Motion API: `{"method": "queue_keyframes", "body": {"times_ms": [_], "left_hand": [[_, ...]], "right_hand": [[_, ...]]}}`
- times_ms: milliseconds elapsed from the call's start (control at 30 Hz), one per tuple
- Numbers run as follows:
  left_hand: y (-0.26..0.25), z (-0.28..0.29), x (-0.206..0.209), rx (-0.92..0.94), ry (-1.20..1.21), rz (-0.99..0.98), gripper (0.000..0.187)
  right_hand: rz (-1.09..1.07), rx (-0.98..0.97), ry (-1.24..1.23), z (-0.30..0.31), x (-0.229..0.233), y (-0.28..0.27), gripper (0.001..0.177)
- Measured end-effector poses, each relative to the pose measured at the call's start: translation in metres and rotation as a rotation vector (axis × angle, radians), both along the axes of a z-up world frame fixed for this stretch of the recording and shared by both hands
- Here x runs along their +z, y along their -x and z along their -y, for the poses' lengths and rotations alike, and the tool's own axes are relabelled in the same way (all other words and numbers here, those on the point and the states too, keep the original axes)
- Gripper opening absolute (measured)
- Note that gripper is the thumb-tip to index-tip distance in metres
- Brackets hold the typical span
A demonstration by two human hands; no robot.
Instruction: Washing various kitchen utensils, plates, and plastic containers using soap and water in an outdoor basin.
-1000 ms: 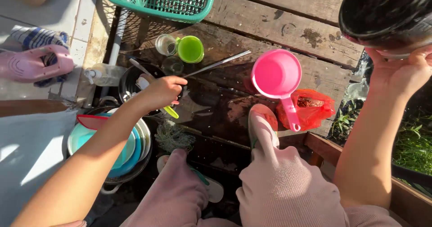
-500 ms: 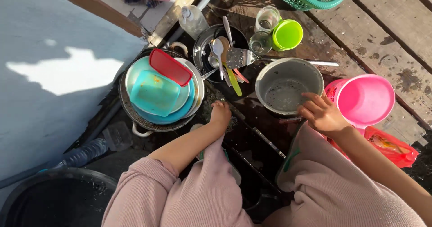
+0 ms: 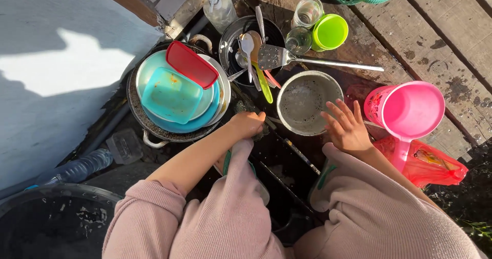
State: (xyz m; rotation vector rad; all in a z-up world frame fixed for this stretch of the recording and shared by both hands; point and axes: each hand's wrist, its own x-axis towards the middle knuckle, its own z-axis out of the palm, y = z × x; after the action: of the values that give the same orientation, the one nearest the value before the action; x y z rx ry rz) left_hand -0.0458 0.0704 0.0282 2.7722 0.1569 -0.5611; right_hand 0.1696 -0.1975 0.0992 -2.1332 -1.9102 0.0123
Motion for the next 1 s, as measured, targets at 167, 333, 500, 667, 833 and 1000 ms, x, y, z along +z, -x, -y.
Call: {"method": "queue_keyframes", "body": {"times_ms": [167, 333, 500, 667, 833, 1000], "left_hand": [[-0.045, 0.015, 0.104, 0.177, 0.475, -0.222, 0.033], [-0.097, 0.012, 0.218, 0.192, 0.66, -0.09, 0.03], [-0.129, 0.001, 0.204, 0.296, 0.912, -0.152, 0.032], [-0.112, -0.034, 0.118, 0.295, 0.513, 0.361, 0.019], [-0.101, -0.14, 0.127, 0.75, 0.101, 0.73, 0.043], [-0.112, -0.2, 0.048, 0.724, -0.225, 0.818, 0.058]], "right_hand": [[-0.264, -0.191, -0.151, 0.012, 0.021, -0.015, 0.035], [-0.275, -0.258, -0.134, 0.026, 0.029, -0.02, 0.031], [-0.3, -0.277, -0.142, 0.025, 0.033, -0.036, 0.026], [-0.331, -0.265, -0.101, 0.008, 0.065, -0.058, 0.021], [-0.142, -0.085, 0.004, -0.036, 0.127, -0.077, 0.018], [-0.003, 0.101, 0.154, -0.082, 0.146, -0.078, 0.014]]}}
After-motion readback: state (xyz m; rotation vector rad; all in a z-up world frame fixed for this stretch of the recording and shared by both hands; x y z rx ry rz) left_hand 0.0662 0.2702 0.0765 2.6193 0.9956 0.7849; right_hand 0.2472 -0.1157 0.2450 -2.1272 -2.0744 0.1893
